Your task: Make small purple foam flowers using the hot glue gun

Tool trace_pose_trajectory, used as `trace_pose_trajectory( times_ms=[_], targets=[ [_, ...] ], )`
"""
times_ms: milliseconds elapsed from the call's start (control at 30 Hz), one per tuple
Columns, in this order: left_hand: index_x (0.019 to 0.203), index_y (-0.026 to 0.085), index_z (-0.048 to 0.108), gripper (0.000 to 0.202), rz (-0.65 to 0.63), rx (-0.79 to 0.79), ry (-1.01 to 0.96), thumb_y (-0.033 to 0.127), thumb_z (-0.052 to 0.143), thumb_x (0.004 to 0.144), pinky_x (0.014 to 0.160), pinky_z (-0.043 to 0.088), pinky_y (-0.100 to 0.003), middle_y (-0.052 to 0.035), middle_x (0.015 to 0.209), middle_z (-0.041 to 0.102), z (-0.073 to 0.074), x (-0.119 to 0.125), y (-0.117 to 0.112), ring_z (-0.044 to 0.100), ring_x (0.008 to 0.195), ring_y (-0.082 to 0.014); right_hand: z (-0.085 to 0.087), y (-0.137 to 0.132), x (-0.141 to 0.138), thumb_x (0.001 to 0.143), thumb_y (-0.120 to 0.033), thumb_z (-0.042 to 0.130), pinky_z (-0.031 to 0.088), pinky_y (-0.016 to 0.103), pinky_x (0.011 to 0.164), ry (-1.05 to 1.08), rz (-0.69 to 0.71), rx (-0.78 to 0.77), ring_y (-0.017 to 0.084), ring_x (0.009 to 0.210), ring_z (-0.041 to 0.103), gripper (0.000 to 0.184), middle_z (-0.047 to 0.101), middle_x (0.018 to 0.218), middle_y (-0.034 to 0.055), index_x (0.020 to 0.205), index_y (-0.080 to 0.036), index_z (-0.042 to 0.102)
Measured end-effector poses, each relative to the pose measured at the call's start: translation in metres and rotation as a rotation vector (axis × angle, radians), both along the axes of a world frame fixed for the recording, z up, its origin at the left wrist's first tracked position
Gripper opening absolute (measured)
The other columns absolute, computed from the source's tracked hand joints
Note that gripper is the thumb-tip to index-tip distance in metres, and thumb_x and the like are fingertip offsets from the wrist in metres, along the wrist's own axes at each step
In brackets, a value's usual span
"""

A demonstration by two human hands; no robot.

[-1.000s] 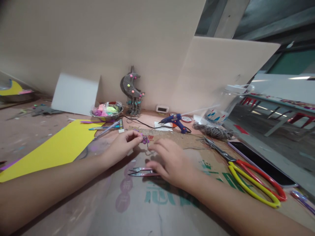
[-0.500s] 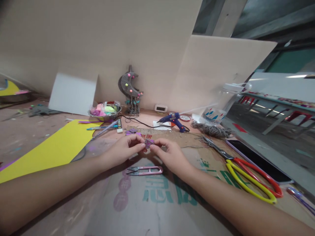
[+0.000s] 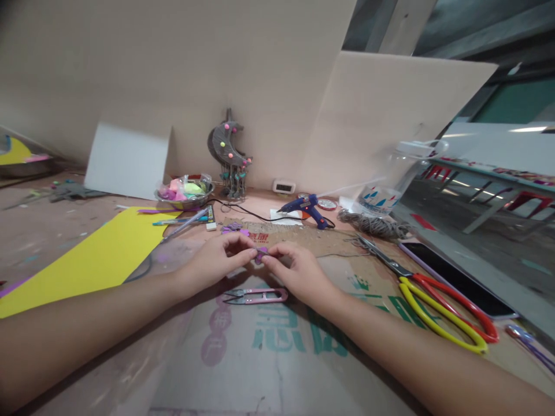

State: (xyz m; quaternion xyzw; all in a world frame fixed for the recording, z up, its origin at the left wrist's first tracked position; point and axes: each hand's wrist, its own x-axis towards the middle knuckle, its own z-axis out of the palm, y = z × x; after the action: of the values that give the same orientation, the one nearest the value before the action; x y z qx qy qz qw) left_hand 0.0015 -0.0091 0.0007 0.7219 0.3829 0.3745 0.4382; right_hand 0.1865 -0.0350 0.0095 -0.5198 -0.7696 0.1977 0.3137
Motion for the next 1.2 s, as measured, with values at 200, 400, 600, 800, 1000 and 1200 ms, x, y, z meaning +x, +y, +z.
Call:
trace_pose_trajectory(
  times_ms=[200, 400, 600, 800, 1000, 1200],
  targets=[
    [0.078, 0.016, 0.063, 0.018, 0.001, 0.059, 0.029, 0.031, 0.053, 0.079, 0.062, 0.043, -0.022, -0.0013, 0.076, 0.065, 0.0014, -0.0018, -0.0007, 0.058, 0.068, -0.0127, 0.0040, -0.0025, -0.0010, 0.081, -0.035, 0.053, 0.046, 0.028, 0.072, 0.037, -0.006, 0.003, 0.018, 0.076, 0.060, 0.020, 0.066, 0.079, 0.0027, 0.080, -0.018, 0.063],
    [0.080, 0.017, 0.064, 0.018, -0.013, 0.128, 0.026, 0.030, 0.053, 0.080, 0.064, 0.043, -0.022, -0.0006, 0.076, 0.066, 0.0019, -0.0021, -0.0012, 0.058, 0.070, -0.0134, 0.0042, -0.0020, 0.0004, 0.087, -0.036, 0.046, 0.045, 0.023, 0.063, 0.130, 0.025, -0.064, 0.014, 0.067, 0.059, 0.027, 0.064, 0.069, 0.0006, 0.076, -0.017, 0.061],
    [0.078, 0.018, 0.066, 0.017, -0.032, 0.151, 0.026, 0.029, 0.053, 0.081, 0.071, 0.044, -0.024, -0.0006, 0.078, 0.067, 0.0026, -0.0021, -0.0037, 0.059, 0.076, -0.0146, 0.0008, -0.0030, -0.0007, 0.083, -0.038, 0.049, 0.046, 0.025, 0.062, 0.103, -0.008, -0.102, 0.015, 0.067, 0.059, 0.026, 0.063, 0.071, 0.0007, 0.077, -0.017, 0.063],
    [0.096, 0.017, 0.063, 0.027, -0.026, 0.036, -0.058, 0.038, 0.052, 0.081, 0.070, 0.047, -0.026, -0.0048, 0.091, 0.067, 0.0007, -0.0016, -0.0023, 0.061, 0.083, -0.0170, 0.0026, -0.0033, -0.0016, 0.085, -0.035, 0.048, 0.046, 0.027, 0.067, 0.020, -0.018, -0.016, 0.017, 0.071, 0.061, 0.024, 0.066, 0.074, 0.0010, 0.077, -0.019, 0.064],
    [0.092, 0.017, 0.065, 0.022, -0.077, 0.113, 0.003, 0.032, 0.057, 0.079, 0.074, 0.048, -0.027, -0.0043, 0.089, 0.067, -0.0029, -0.0004, -0.0011, 0.061, 0.082, -0.0162, 0.0003, -0.0028, -0.0009, 0.084, -0.033, 0.049, 0.047, 0.027, 0.069, -0.027, 0.002, 0.038, 0.017, 0.074, 0.062, 0.021, 0.068, 0.078, 0.0020, 0.080, -0.019, 0.065],
    [0.101, 0.019, 0.065, 0.026, -0.054, 0.212, 0.038, 0.027, 0.056, 0.079, 0.077, 0.047, -0.027, -0.0041, 0.092, 0.067, 0.0019, -0.0025, -0.0026, 0.060, 0.085, -0.0163, -0.0032, -0.0014, 0.0020, 0.085, -0.032, 0.049, 0.047, 0.030, 0.074, -0.062, 0.006, 0.085, 0.018, 0.080, 0.062, 0.021, 0.069, 0.084, 0.0039, 0.082, -0.019, 0.065]
  ],
)
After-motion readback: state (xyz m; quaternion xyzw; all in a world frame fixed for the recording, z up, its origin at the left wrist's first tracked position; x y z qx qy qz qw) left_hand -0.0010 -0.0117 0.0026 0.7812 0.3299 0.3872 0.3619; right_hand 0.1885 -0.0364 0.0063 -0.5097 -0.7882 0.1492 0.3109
